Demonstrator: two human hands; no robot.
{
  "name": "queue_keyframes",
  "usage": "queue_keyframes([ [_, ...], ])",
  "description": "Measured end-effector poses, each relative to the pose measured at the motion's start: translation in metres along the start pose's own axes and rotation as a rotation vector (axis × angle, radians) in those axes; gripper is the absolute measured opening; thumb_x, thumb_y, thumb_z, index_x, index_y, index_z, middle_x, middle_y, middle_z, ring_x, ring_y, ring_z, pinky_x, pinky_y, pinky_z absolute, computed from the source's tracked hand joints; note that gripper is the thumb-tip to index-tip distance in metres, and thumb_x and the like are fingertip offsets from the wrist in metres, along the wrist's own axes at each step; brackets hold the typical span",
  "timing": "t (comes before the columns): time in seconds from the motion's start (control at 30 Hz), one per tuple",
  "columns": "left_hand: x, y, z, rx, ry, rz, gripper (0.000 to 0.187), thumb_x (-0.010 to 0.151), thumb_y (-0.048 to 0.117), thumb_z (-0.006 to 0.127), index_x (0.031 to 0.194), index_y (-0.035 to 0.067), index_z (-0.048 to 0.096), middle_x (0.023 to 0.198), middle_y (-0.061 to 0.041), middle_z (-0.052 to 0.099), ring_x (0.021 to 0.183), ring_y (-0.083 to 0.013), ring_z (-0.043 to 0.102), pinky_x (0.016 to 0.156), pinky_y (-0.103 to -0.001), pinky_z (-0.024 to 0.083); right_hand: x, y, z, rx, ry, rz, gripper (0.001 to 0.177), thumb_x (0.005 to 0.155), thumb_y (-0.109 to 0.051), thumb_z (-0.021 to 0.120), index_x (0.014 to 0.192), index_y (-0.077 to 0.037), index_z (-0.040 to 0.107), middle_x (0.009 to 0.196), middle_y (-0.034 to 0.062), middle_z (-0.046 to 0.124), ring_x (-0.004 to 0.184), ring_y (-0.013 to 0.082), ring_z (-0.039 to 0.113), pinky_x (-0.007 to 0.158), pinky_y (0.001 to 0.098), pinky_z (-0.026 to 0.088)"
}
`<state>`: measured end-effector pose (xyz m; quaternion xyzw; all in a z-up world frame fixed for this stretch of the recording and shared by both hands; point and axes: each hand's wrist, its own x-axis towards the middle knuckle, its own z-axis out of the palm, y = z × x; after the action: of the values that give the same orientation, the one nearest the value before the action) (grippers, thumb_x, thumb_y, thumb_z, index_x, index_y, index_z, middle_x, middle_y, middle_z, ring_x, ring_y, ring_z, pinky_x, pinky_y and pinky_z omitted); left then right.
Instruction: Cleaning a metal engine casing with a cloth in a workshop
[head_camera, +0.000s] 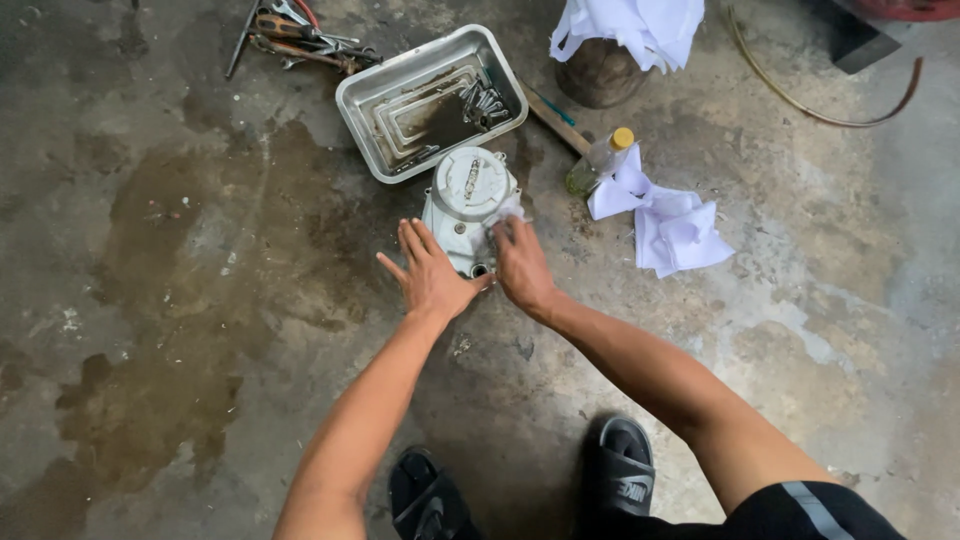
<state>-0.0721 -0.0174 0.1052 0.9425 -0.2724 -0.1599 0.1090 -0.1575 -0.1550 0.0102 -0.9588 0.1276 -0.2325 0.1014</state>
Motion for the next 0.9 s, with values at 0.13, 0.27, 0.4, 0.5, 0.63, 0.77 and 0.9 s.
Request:
queue_keyframes([
  [0.13, 0.013, -0.018, 0.038, 0.074, 0.071, 0.043, 0.144, 0.057, 0.064, 0.086, 0.157, -0.010, 0.012, 0.163, -0.032, 0.015, 0.156, -0.0412, 0.016, 0.117, -0.077, 0.004, -0.021, -0.017, 0.014, 0.202, -0.017, -0.099, 0.025, 0.091, -0.008, 0.062, 0.113, 0.003, 0.067, 0.114, 0.0219, 0.059, 0.099, 0.0413, 0.062, 0.086, 0.0426, 0.054],
  [0.27, 0.013, -0.015, 0.035, 0.074, 0.090, 0.029, 0.142, 0.056, 0.061, 0.086, 0.157, -0.010, 0.016, 0.162, -0.031, 0.019, 0.155, -0.0406, 0.020, 0.122, -0.069, 0.003, -0.012, -0.015, 0.000, 0.367, -0.088, 0.095, 0.043, 0.080, -0.012, 0.074, 0.121, -0.014, 0.063, 0.111, 0.0104, 0.058, 0.098, 0.0373, 0.065, 0.084, 0.0467, 0.055],
  [0.4, 0.012, -0.009, 0.021, 0.034, 0.075, 0.041, 0.148, 0.052, 0.070, 0.087, 0.155, -0.012, 0.019, 0.160, -0.033, 0.022, 0.154, -0.0426, 0.022, 0.126, -0.061, 0.005, 0.002, 0.011, 0.033, 0.510, 0.052, 0.358, 0.042, 0.082, -0.001, 0.068, 0.122, -0.012, 0.063, 0.103, 0.0178, 0.057, 0.097, 0.0465, 0.064, 0.083, 0.0489, 0.055],
  [0.5, 0.006, -0.004, 0.013, -0.013, 0.048, 0.037, 0.145, 0.056, 0.063, 0.090, 0.156, -0.013, 0.018, 0.160, -0.034, 0.021, 0.153, -0.0447, 0.023, 0.126, -0.058, 0.009, 0.011, 0.048, 0.044, 0.490, 0.095, 0.428, 0.032, 0.085, -0.001, 0.067, 0.116, -0.008, 0.064, 0.102, 0.0189, 0.059, 0.099, 0.0467, 0.064, 0.088, 0.0526, 0.052],
  [0.63, 0.005, -0.006, 0.013, -0.024, 0.058, 0.044, 0.145, 0.054, 0.064, 0.090, 0.155, -0.014, 0.020, 0.159, -0.035, 0.022, 0.153, -0.0458, 0.022, 0.128, -0.054, 0.009, 0.036, 0.056, 0.046, 0.508, 0.199, 0.744, 0.021, 0.090, -0.014, 0.070, 0.111, -0.011, 0.069, 0.098, 0.0199, 0.065, 0.101, 0.0442, 0.067, 0.088, 0.0509, 0.054],
  [0.77, 0.006, -0.011, 0.024, -0.048, 0.104, 0.075, 0.148, 0.050, 0.064, 0.092, 0.153, -0.016, 0.021, 0.157, -0.037, 0.022, 0.152, -0.0485, 0.022, 0.128, -0.053, 0.011, 0.034, 0.005, 0.009, 0.488, 0.219, 0.649, 0.016, 0.091, -0.011, 0.070, 0.103, -0.001, 0.073, 0.098, 0.0260, 0.068, 0.097, 0.0473, 0.068, 0.083, 0.0524, 0.055],
  [0.9, 0.013, -0.017, 0.038, -0.064, 0.198, 0.112, 0.152, 0.045, 0.067, 0.091, 0.151, -0.018, 0.025, 0.155, -0.039, 0.024, 0.150, -0.0514, 0.025, 0.128, -0.054, 0.014, 0.021, -0.004, -0.001, 0.462, 0.282, 0.427, 0.024, 0.089, -0.003, 0.071, 0.111, 0.005, 0.074, 0.111, 0.0319, 0.067, 0.104, 0.0542, 0.065, 0.087, 0.0547, 0.055],
])
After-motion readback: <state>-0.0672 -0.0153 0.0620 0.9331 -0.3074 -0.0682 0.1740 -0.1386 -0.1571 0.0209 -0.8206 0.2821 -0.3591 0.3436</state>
